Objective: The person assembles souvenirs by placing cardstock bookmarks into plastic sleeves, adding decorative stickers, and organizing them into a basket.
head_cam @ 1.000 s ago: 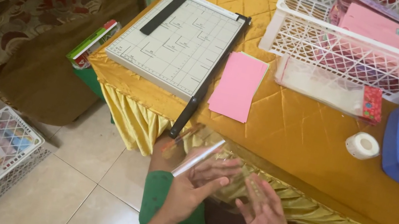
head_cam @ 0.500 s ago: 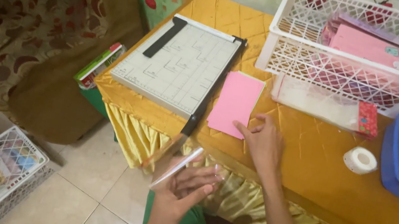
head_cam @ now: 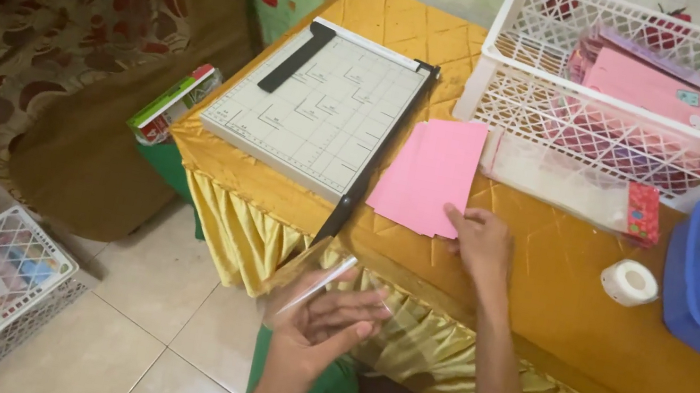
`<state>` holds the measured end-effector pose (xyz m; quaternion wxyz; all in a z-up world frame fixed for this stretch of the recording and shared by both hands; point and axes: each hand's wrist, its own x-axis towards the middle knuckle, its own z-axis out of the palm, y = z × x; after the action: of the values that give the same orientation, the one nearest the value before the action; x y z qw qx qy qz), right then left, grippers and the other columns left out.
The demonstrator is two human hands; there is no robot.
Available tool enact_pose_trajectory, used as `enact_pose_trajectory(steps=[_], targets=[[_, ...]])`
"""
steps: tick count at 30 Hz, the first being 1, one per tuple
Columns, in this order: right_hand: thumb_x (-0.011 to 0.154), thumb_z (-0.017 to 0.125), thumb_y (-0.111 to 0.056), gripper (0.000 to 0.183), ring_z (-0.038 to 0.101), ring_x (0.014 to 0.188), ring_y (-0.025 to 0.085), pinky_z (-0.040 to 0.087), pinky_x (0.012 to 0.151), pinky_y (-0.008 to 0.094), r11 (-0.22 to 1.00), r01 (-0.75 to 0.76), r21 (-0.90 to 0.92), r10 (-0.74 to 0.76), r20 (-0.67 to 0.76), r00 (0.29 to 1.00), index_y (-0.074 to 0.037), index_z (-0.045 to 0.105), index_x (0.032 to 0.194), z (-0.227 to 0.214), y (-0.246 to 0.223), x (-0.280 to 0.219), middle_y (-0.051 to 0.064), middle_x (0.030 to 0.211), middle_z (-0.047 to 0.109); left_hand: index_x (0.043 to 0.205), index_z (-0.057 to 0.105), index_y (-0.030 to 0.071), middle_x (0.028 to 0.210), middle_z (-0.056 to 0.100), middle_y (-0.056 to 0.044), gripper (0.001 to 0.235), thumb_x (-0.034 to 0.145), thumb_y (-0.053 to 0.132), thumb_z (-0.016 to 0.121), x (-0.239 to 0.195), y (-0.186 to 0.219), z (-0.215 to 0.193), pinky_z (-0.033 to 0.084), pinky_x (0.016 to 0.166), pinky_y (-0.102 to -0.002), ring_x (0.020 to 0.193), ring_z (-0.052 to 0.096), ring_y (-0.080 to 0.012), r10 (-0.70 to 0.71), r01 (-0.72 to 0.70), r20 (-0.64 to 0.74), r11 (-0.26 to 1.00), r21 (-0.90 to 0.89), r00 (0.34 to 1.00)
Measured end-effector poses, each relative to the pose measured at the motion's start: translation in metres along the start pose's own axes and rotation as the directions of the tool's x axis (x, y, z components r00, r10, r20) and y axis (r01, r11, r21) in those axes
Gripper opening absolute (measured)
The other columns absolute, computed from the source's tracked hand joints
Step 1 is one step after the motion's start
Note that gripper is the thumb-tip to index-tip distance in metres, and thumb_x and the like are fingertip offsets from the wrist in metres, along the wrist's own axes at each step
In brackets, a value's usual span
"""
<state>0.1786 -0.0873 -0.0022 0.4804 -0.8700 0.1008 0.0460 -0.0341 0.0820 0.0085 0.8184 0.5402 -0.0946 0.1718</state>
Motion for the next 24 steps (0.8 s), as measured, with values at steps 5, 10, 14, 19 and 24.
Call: enact_pose_trajectory(steps=[5,10,14,19,24], targets=[[0.103,0.058,-0.05,0.052,0.052,0.054,0.014,0.037,0.058,0.032,0.976,0.191,-0.107,-0.198,-0.059,0.978,-0.015,0.064,0.065,-0.006,0.003,-0.011,0.004,0.054,0.061,0.129,0.058,0.004,0.116,0.078,-0.025,0.048,0.086,0.001,0.078,0.001,0.003,-0.003,0.069,0.087,-0.043,0.098,0.082,-0.0345,-0.027,0.03,-0.074,0.999,0.029,0.997],[0.084,0.078,-0.047,0.043,0.069,0.067,0.016,0.052,0.067,0.029,0.993,0.112,0.018,-0.11,-0.09,0.99,-0.009,0.079,0.104,-0.008,0.006,-0.006,0.006,0.093,0.079,0.127,0.058,0.004,0.116,0.077,-0.029,0.047,0.085,-0.003,0.077,-0.001,-0.005,-0.004,0.07,0.084,-0.043,0.099,0.081,-0.0359,-0.069,0.067,-0.091,0.997,-0.024,0.993],[0.085,0.082,-0.035,0.026,0.065,0.06,0.011,0.045,0.055,0.025,0.982,0.06,0.178,-0.045,-0.083,0.996,-0.01,0.08,0.092,0.0,0.026,0.016,0.005,0.076,0.077,0.126,0.058,0.003,0.116,0.078,-0.03,0.049,0.082,-0.002,0.079,0.0,-0.004,0.0,0.071,0.084,-0.042,0.1,0.082,-0.0364,-0.096,0.097,-0.101,0.995,0.007,0.99],[0.094,0.072,-0.036,0.028,0.061,0.061,0.013,0.044,0.065,0.028,0.992,0.012,0.126,-0.008,-0.031,0.999,-0.01,0.081,0.097,-0.011,0.003,-0.005,0.006,0.064,0.07,0.123,0.059,0.003,0.114,0.078,-0.032,0.048,0.081,-0.001,0.08,-0.001,-0.006,0.0,0.071,0.083,-0.043,0.098,0.082,-0.0373,-0.103,0.102,-0.108,0.995,-0.022,0.989],[0.098,0.053,-0.037,0.04,0.067,0.07,0.02,0.049,0.067,0.034,0.998,0.069,0.003,-0.069,-0.03,0.997,-0.006,0.078,0.101,-0.014,-0.004,-0.009,0.007,0.089,0.078,0.123,0.06,0.003,0.113,0.079,-0.029,0.046,0.081,0.0,0.08,-0.001,0.001,0.001,0.072,0.081,-0.044,0.097,0.083,-0.0371,-0.1,0.1,-0.118,0.995,-0.004,0.988]])
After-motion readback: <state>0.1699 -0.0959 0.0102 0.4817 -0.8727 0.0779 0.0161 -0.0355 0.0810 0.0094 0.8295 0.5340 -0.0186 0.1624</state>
